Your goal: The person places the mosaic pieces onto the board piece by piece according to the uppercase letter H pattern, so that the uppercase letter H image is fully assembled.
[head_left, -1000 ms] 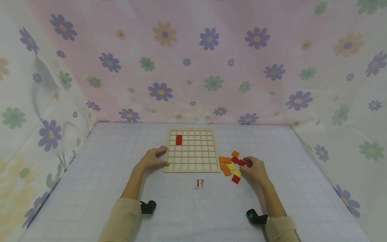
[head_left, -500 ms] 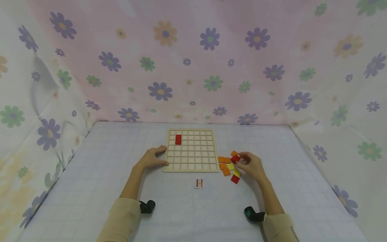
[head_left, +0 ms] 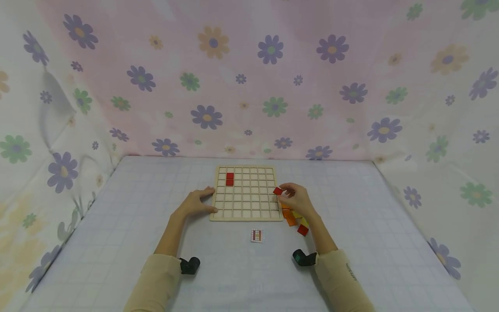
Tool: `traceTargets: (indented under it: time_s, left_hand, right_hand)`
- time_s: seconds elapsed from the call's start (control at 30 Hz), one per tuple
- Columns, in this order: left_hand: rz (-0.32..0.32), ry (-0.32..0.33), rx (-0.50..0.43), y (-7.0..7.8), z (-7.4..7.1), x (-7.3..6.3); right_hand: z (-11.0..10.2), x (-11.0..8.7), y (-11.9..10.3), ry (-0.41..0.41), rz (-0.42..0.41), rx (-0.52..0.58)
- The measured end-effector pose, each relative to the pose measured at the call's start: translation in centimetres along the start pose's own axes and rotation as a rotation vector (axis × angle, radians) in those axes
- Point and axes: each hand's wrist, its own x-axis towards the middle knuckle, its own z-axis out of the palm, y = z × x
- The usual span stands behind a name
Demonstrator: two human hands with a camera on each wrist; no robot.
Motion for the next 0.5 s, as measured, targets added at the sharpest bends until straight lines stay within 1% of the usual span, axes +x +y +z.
traceTargets:
  time_s: [0.1,0.17,0.23,0.4,0.5]
  left_hand:
    - [0.003,-0.002,0.002,0.0,0.0,0.0]
    - [0.007,-0.001,0.004,0.0,0.0,0.0]
    - [0.008,0.001,0.002,0.1,-0.1,0.0]
    - [-0.004,0.000,-0.004,0.0,0.0,0.1]
    - [-0.007,-0.002,-0.011,-0.1,0.0,0.0]
  right_hand:
    - [1.2,1.3,-0.5,-0.045,-0.024,0.047]
    - [2.3,2.3,0.4,-0.067,-0.052,0.058]
    - [3.1,3.1,0.2,-0.091,-0.070,0.067]
    - [5.2,4.6,-0.3,-0.130,-0.109,0.090]
    - [6.6,5.3,-0.4,-0.146,-0.123,0.083]
